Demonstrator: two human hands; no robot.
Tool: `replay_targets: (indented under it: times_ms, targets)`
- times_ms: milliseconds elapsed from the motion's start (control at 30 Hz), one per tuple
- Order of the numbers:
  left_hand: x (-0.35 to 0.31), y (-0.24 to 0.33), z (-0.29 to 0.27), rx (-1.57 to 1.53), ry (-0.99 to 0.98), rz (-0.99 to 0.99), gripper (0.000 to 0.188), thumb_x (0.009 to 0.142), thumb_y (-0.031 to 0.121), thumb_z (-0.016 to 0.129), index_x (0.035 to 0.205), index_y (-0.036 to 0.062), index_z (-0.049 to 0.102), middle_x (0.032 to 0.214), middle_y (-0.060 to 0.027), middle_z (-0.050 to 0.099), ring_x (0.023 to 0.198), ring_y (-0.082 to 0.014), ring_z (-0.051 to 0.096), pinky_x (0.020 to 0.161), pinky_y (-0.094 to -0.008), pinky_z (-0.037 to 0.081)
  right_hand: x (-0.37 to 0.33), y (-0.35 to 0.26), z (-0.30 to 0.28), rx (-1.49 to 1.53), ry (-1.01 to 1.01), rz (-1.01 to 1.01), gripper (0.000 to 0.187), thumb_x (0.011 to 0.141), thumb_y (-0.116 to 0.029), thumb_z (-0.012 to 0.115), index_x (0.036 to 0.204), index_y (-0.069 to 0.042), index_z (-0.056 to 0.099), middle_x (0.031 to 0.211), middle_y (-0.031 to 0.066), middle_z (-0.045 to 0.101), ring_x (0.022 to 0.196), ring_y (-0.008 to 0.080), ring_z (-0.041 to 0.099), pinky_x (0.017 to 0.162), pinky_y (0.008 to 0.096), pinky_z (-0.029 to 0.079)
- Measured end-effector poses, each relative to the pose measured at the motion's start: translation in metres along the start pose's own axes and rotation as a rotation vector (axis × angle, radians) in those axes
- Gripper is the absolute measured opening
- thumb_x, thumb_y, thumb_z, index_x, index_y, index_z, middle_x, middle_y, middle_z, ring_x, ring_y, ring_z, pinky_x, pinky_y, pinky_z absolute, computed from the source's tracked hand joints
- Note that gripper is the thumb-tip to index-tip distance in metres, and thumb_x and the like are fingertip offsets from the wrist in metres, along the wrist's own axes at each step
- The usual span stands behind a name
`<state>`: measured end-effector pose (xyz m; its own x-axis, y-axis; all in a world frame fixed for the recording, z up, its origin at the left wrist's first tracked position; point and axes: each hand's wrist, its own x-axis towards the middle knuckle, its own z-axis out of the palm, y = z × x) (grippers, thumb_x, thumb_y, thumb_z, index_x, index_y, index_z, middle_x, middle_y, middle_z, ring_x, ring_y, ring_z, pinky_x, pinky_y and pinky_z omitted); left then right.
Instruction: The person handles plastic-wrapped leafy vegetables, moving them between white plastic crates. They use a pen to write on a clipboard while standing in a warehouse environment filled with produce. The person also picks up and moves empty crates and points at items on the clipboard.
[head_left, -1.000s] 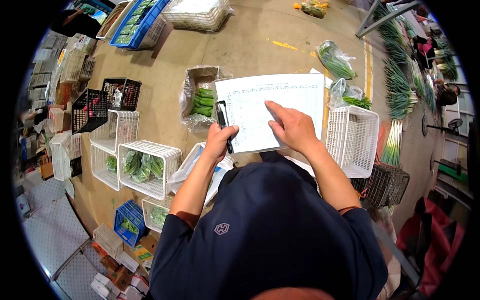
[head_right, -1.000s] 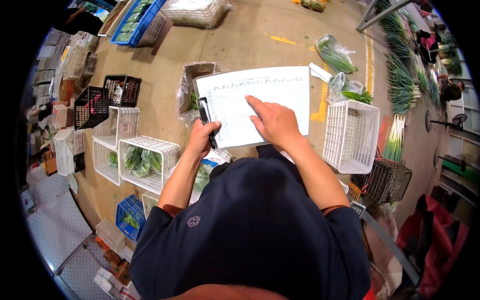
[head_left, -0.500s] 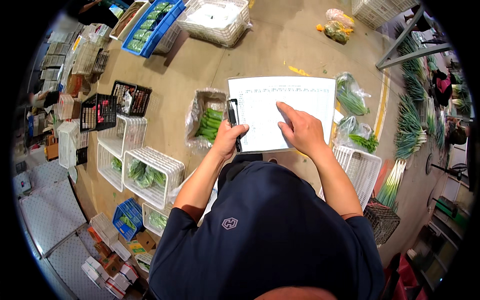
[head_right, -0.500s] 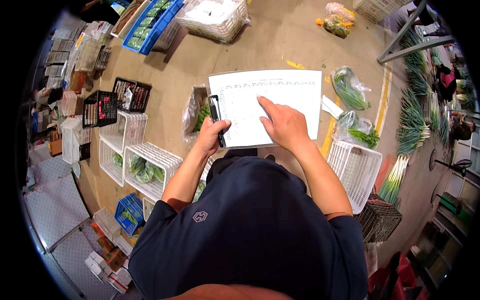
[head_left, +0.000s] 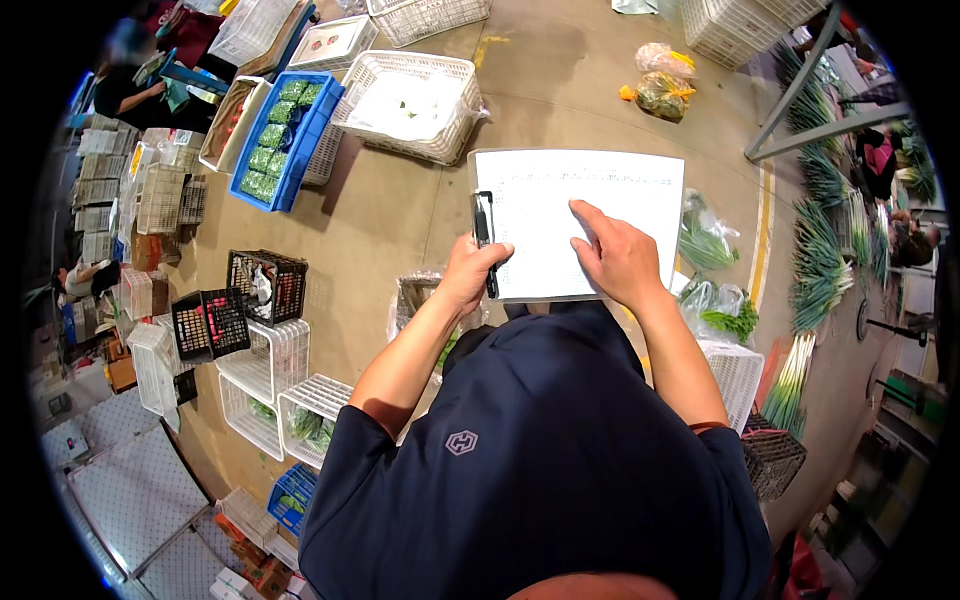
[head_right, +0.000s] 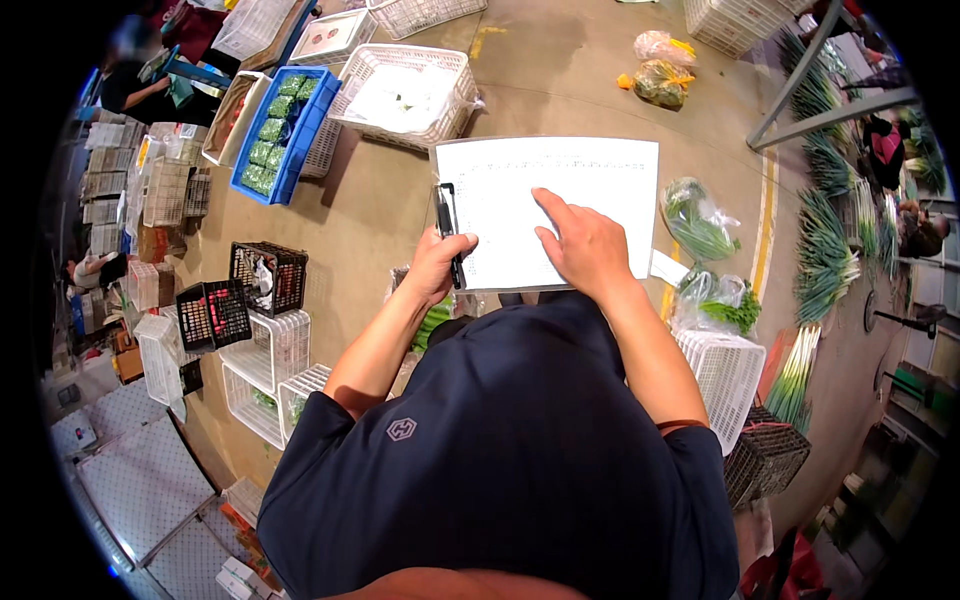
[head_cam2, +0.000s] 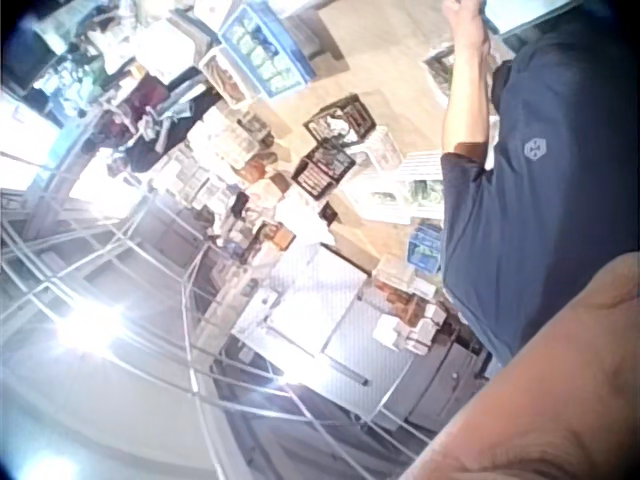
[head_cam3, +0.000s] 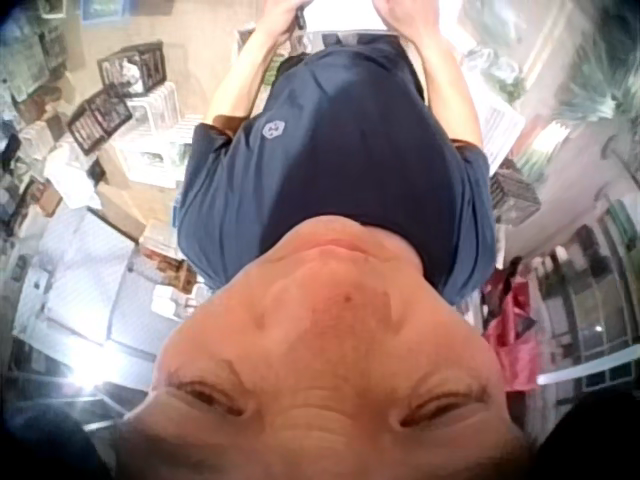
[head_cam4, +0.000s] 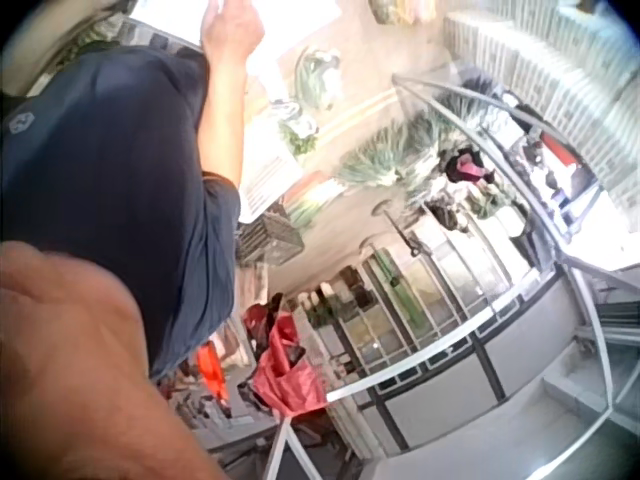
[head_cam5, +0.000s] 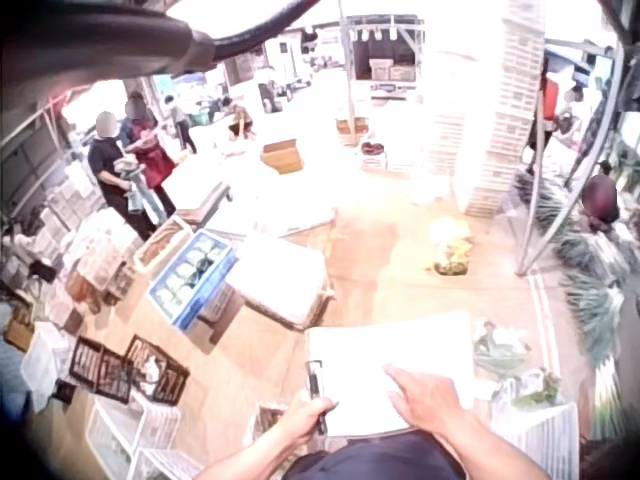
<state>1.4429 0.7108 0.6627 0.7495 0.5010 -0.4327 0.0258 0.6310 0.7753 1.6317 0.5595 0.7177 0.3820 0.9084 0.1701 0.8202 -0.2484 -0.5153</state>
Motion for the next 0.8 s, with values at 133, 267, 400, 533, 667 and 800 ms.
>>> replay_targets:
  times_ms: [133,267,400,533,667,800]
  targets:
    - [0.06,0.024,-0.006,0.013,0.013,-0.026,0.039,0.084,0.007,0.063,0.12,-0.006,0.059,0.109,-0.0106,0.068,0.096,-0.0169,0.066,0.086,-0.0314,0.053,0.065,0.03,-0.002,-0.003,-0.086,0.025,0.048,0.086,-0.022,0.07,0.132,-0.019,0.056,0.077,0.0079,0.066,0.072,0.0285,0.065,0.063,0.0403,0.051]
    - [0.122,0.054,0.004,-0.006,0.052,0.045,0.034,0.083,0.008,0.063,0.114,-0.0064,0.061,0.103,-0.0112,0.069,0.092,-0.0164,0.067,0.083,-0.0316,0.054,0.136,0.068,-0.001,0.01,-0.114,0.006,0.046,0.087,-0.024,0.069,0.132,-0.02,0.055,0.081,0.0096,0.068,0.075,0.0308,0.066,0.065,0.0421,0.052]
    - [0.167,0.071,0.011,-0.042,0.131,0.042,0.036,0.084,0.006,0.061,0.117,-0.0073,0.06,0.104,-0.0119,0.069,0.092,-0.0175,0.067,0.083,-0.0322,0.054,0.192,0.101,-0.002,-0.003,-0.134,-0.08,0.049,0.086,-0.025,0.069,0.133,-0.021,0.056,0.07,0.006,0.061,0.068,0.0266,0.064,0.061,0.0388,0.05]
    - [0.211,0.092,0.019,-0.095,0.127,0.037,0.036,0.084,0.006,0.061,0.118,-0.0071,0.059,0.106,-0.0121,0.068,0.093,-0.0182,0.067,0.084,-0.0325,0.054,0.24,0.12,-0.011,-0.012,-0.2,-0.07,0.049,0.087,-0.025,0.068,0.135,-0.021,0.055,0.072,0.0062,0.063,0.069,0.0278,0.064,0.062,0.0402,0.05]
    - [0.258,0.12,0.014,-0.108,0.139,0.038,0.036,0.085,0.006,0.061,0.118,-0.007,0.059,0.107,-0.0124,0.068,0.092,-0.0183,0.067,0.084,-0.0331,0.054,0.297,0.138,-0.009,-0.024,-0.145,-0.105,0.05,0.085,-0.023,0.07,0.133,-0.018,0.057,0.075,0.0059,0.063,0.069,0.0257,0.063,0.061,0.0382,0.05]
    - [0.312,0.156,0.006,-0.169,0.146,0.046,0.033,0.085,0.005,0.061,0.117,-0.006,0.059,0.104,-0.0117,0.068,0.09,-0.0172,0.066,0.081,-0.0326,0.055,0.353,0.122,-0.001,0.169,0.063,-0.146,0.039,0.075,-0.014,0.08,0.11,-0.008,0.065,0.077,0.0053,0.059,0.066,0.02,0.059,0.059,0.032,0.05]
